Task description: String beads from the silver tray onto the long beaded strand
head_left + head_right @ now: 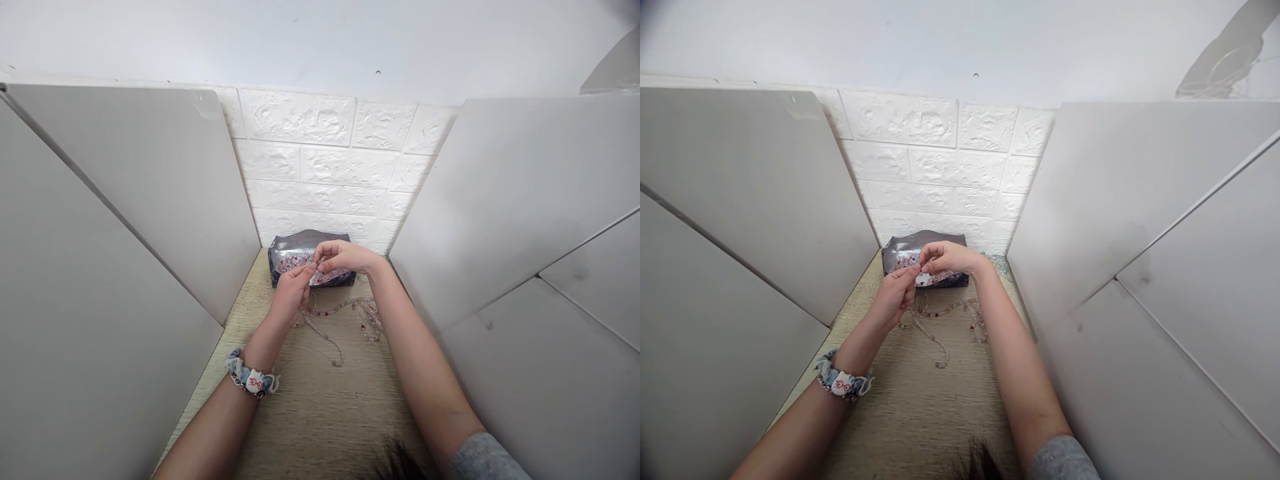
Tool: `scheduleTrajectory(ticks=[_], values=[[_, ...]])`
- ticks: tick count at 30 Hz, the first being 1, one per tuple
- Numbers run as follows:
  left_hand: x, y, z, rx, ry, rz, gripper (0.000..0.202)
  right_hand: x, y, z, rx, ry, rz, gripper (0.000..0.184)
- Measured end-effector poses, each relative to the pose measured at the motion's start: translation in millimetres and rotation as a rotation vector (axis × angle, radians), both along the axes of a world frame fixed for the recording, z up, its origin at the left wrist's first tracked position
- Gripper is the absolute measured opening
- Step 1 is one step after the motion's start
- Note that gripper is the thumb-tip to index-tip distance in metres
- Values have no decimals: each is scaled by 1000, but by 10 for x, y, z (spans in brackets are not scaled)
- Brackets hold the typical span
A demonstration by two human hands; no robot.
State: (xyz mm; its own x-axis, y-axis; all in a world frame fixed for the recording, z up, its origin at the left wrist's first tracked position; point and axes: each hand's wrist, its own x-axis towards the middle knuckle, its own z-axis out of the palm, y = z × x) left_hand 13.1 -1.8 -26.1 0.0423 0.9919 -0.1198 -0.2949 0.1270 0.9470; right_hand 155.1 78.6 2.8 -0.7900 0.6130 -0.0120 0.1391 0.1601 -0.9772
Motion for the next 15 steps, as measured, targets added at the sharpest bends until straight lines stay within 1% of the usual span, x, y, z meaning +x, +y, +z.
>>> scheduleTrajectory(ticks=[3,5,8,11,15], values=[[-9,-1,-1,-9,-51,12,28,-26,-21,58,176,-104,-60,16],[-18,1,-3,-20,-109,10,28,-42,-45,105,264,-168,-91,18],[-30,10,-15,-45,-183,9,27,-55,-94,174,346,-240,-121,21],[-38,23,-31,-57,-199,15,25,-60,-147,230,415,-294,-168,22],[-42,33,-17,-44,-246,-33,23,-78,-218,292,456,-305,-229,20]])
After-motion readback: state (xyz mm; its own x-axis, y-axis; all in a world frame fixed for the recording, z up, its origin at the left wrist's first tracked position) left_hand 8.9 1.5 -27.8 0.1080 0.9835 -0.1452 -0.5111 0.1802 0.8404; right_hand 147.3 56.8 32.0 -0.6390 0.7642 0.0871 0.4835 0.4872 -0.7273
